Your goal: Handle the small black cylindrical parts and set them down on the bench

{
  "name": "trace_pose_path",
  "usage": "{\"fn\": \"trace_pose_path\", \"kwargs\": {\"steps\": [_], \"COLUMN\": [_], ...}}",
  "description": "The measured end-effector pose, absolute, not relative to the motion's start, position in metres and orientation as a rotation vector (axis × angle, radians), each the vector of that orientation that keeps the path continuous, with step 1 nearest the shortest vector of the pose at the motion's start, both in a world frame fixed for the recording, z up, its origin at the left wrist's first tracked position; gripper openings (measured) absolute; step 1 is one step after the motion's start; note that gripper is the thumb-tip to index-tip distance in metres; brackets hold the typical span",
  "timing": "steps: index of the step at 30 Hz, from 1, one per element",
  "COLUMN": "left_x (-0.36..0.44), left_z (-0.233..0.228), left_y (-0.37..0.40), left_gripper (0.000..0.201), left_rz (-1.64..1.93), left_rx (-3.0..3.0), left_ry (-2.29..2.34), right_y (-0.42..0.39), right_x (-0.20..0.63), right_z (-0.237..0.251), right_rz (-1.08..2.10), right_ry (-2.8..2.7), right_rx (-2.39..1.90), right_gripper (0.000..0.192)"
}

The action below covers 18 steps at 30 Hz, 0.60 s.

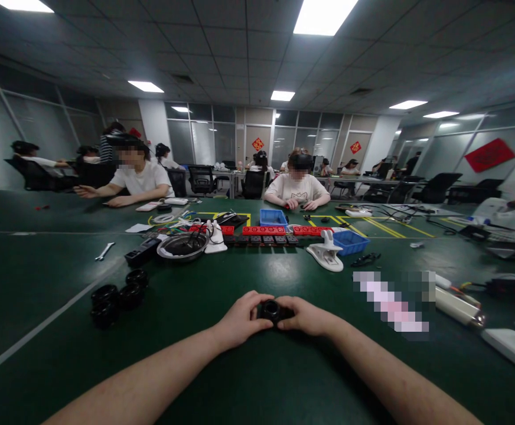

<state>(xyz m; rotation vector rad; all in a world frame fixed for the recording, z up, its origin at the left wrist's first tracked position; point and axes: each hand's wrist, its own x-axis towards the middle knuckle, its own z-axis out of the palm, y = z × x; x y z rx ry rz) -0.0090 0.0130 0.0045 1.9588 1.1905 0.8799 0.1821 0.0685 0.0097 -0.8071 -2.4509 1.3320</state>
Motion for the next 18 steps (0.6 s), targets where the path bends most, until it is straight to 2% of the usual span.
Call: {"fn": "trace_pose_path", "kwargs": {"steps": [6, 10, 14, 18], "left_x": [-0.004, 0.0, 0.003, 0.004], "left_z": [0.005, 0.003, -0.002, -0.006], "left_y": [0.01, 0.007, 0.005, 0.007], "left_gripper": [0.038, 0.037, 0.036, 0.032], "left_rz": [0.888, 0.925, 0.996, 1.053], "left_rx": [1.946, 1.917, 1.884, 1.906], "left_ry": [1.259, 1.366, 1.541, 1.606], "right_y": [0.068, 0.063, 0.052, 0.037], "right_x": [0.179, 0.173, 0.162, 0.151], "right_z": [0.004, -0.001, -0.002, 0.001], "right_rz": [1.186, 1.044, 0.677, 0.307], "right_ry": [-2.43, -2.384, -2.41, -2.43], "right_rx": [-0.896, -0.999, -1.209, -1.384], "right_gripper": [0.026, 0.032, 0.037, 0.031]}}
